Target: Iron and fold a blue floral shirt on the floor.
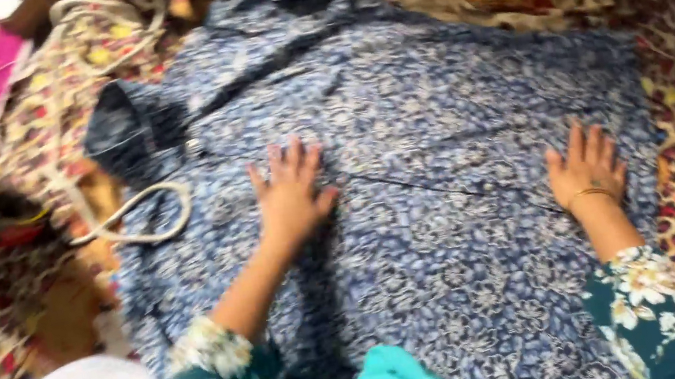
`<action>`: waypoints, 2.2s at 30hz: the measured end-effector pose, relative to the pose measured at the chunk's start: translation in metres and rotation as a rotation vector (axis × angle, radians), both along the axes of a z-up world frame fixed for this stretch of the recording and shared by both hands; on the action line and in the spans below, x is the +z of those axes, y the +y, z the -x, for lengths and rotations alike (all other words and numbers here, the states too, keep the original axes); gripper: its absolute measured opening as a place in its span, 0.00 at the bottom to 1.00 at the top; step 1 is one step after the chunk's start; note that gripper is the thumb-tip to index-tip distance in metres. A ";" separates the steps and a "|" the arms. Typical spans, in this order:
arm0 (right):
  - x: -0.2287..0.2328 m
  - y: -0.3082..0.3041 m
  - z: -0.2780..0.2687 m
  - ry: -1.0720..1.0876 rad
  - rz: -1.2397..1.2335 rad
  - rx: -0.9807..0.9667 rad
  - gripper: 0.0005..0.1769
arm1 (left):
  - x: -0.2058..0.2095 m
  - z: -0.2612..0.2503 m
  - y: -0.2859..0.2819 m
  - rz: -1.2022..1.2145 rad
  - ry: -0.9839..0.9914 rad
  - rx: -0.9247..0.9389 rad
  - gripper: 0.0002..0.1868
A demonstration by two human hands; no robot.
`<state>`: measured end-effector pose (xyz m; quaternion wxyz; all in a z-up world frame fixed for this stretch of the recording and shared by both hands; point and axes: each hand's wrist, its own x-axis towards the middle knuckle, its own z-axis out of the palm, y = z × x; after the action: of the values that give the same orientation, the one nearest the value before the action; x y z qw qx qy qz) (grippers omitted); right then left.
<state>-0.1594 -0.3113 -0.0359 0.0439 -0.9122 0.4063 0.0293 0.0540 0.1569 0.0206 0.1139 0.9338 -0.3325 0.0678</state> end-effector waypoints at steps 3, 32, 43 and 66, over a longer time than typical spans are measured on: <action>0.006 0.020 0.002 -0.017 0.023 -0.048 0.44 | 0.008 -0.072 0.102 -0.149 0.071 0.108 0.45; 0.147 0.685 -0.368 -0.674 -0.892 1.112 0.31 | -0.041 0.012 0.146 -0.134 1.327 -0.617 0.39; 0.355 0.496 -0.312 -0.594 0.159 1.541 0.18 | -0.047 0.000 0.142 -0.260 1.309 -0.571 0.47; 0.135 0.329 -0.371 -0.040 -0.070 0.589 0.31 | 0.016 -0.083 0.154 0.890 0.337 0.288 0.17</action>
<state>0.2114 0.0181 0.0987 0.0727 -0.9892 0.1217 0.0370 0.1375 0.3104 0.0366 0.5432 0.8289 -0.1160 0.0661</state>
